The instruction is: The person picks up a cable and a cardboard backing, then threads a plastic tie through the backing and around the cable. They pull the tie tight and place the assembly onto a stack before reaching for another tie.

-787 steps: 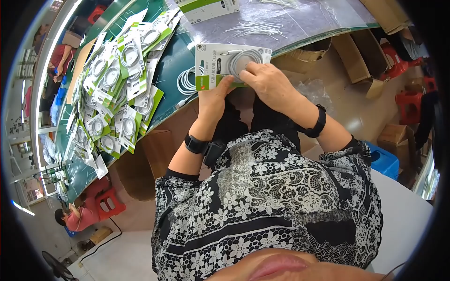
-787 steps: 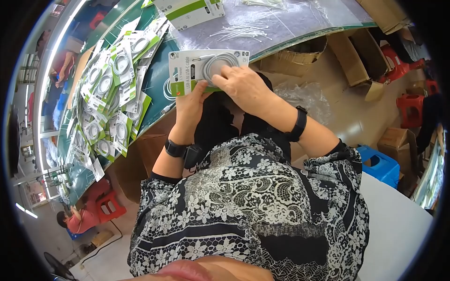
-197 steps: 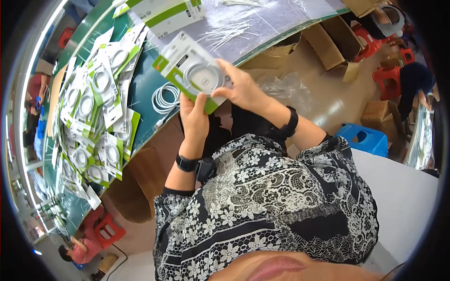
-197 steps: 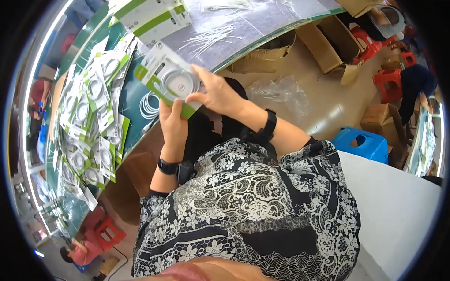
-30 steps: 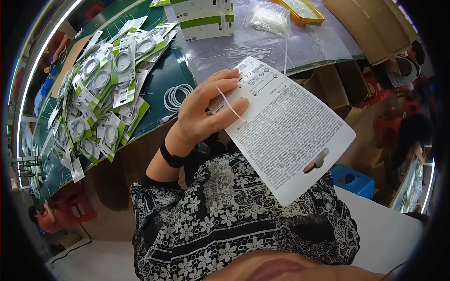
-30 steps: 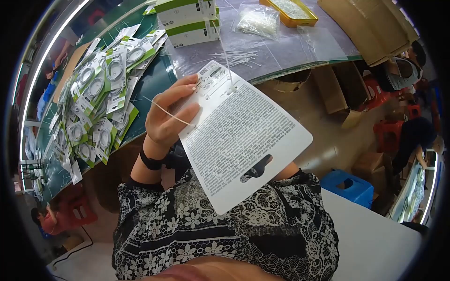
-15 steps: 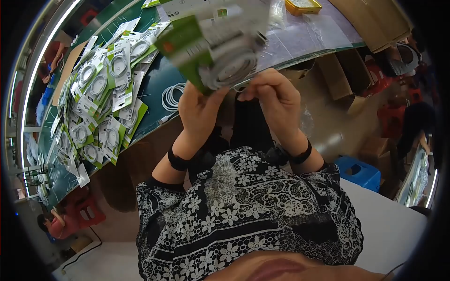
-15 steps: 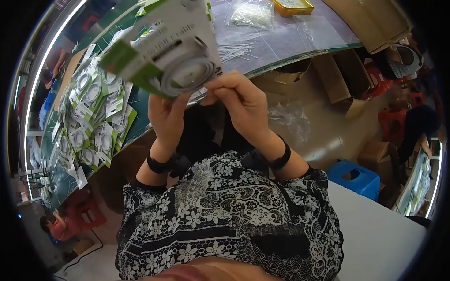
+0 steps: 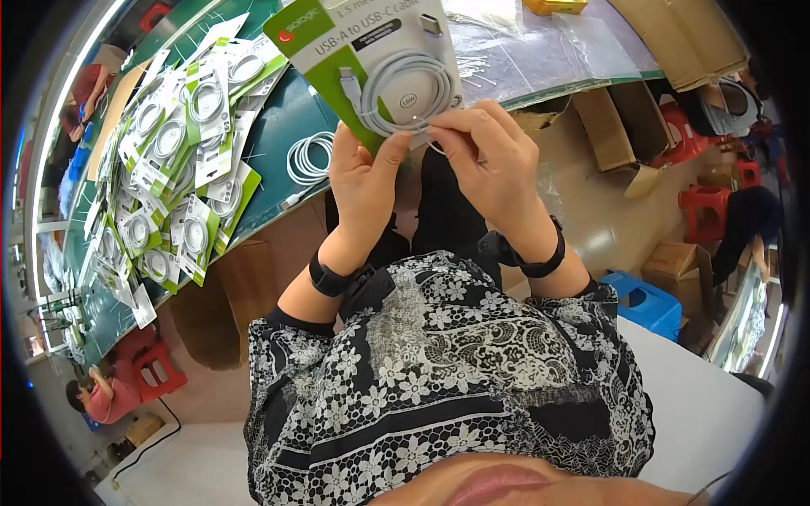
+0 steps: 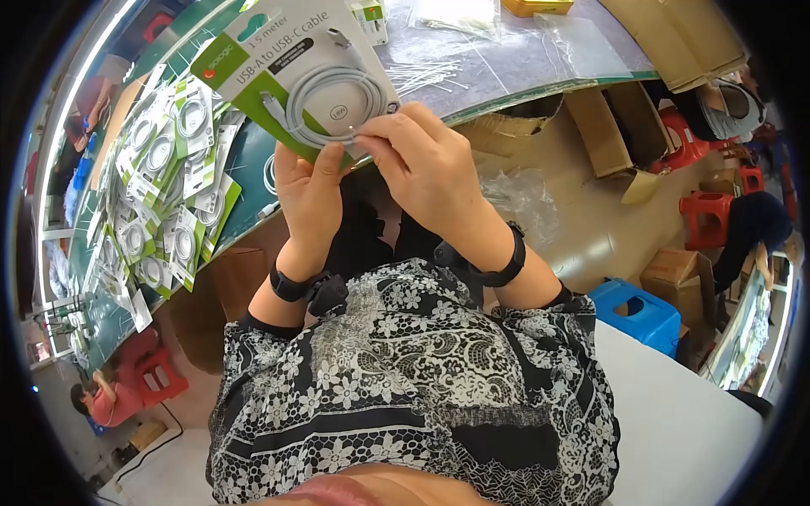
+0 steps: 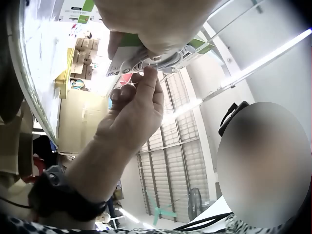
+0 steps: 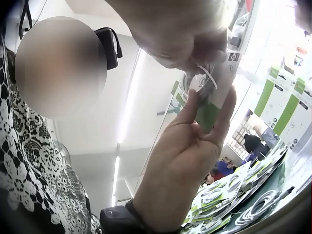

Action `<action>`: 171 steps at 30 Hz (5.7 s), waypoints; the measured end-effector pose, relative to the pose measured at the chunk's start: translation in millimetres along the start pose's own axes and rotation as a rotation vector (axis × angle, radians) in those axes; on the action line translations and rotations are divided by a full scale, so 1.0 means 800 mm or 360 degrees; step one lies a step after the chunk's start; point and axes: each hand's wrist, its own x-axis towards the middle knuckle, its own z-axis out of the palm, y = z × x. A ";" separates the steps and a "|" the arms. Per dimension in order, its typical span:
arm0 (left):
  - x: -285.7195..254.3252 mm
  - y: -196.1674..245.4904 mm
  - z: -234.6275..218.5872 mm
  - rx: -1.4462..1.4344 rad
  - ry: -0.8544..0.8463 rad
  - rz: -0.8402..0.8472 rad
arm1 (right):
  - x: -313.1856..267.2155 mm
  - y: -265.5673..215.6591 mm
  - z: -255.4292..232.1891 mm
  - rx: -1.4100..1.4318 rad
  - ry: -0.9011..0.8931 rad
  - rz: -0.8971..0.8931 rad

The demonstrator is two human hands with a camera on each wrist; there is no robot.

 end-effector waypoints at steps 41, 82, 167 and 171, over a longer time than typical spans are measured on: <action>-0.004 0.018 -0.005 0.1085 -0.0380 0.1364 | -0.074 0.014 -0.007 0.2185 -0.0485 0.1658; -0.007 0.023 -0.016 -0.0634 -0.0109 -0.0390 | -0.041 0.079 0.044 0.1655 -0.0167 0.1001; -0.028 -0.070 -0.069 0.0741 -0.0052 0.0062 | -0.048 0.082 0.049 0.0353 -0.0596 0.0987; -0.034 -0.075 -0.061 0.0523 0.0069 0.0068 | -0.044 0.078 0.057 -0.0113 -0.0319 0.0497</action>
